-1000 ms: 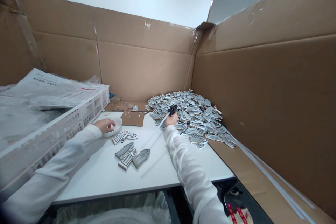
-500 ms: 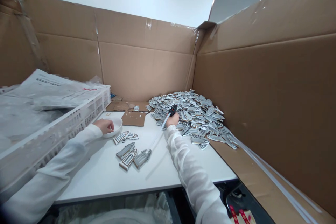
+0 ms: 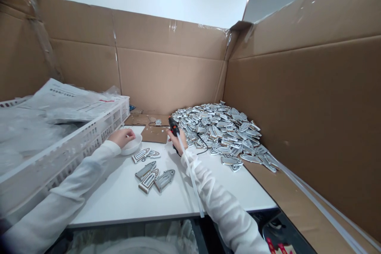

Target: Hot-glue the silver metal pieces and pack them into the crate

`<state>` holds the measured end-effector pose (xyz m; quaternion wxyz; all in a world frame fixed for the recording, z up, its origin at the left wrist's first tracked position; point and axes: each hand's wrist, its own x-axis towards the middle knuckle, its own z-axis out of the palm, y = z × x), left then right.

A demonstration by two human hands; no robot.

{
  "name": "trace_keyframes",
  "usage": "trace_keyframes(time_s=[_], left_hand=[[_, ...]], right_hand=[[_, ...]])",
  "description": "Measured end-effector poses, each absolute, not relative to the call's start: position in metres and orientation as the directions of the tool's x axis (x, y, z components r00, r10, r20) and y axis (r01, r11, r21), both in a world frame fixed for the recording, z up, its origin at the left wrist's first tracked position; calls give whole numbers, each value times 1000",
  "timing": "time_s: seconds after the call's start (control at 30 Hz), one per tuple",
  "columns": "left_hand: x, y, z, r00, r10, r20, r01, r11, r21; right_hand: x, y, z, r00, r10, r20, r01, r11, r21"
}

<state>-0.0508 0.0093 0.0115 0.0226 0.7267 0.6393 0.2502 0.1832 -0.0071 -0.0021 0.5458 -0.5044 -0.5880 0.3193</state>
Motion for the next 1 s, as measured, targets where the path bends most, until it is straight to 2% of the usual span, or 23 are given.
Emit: trace_keyframes(time_s=[0.1,0.17,0.23,0.33,0.43,0.53,0.6,0.63,0.7,0.77,0.8,0.83,0.9,0.97,1.0], left_hand=[[-45,6,19,58,922,382,775,-283,565],[-37,1,23,79,941,330,590,-311,746],[-28,-4,25,148,953,264,421,-302,855],[-14,-10,21,246,934,258,314,-329,891],[-6,-13,15,315,904,290,268,-378,886],[-4,-15,12,344,883,318,324,-430,843],[-6,-18,11,342,858,383,485,-510,710],[-7,-19,10,366,830,422,588,-557,587],[-8,-23,6,484,752,447,738,-626,254],[-10,-25,0,604,702,377,764,-644,-26],[-11,-26,-4,635,698,331,759,-643,-101],[-11,-25,-7,643,706,297,760,-636,-136],[-12,-21,-10,622,729,286,777,-620,-108],[-12,-17,-8,551,752,363,793,-607,53],[-11,-15,-6,492,765,415,774,-603,195]], right_hand=[[175,-14,-2,49,943,330,208,313,-927],[172,-16,-2,24,942,334,161,326,-931],[169,-20,-2,-19,937,349,111,349,-931],[165,-27,0,-144,909,391,91,406,-909],[161,-34,2,-241,888,393,158,435,-886],[160,-33,0,-237,890,390,222,440,-870],[161,-28,-4,-163,890,425,227,453,-862],[162,-25,-6,-112,890,441,224,455,-862],[165,-19,-11,-3,894,447,219,437,-873],[168,-14,-14,79,910,408,212,384,-899],[170,-12,-15,108,918,382,207,355,-912],[170,-11,-15,126,924,362,203,333,-921],[171,-11,-15,141,927,346,197,316,-928],[171,-13,-13,149,924,352,180,324,-929],[170,-15,-11,150,922,357,164,333,-928]])
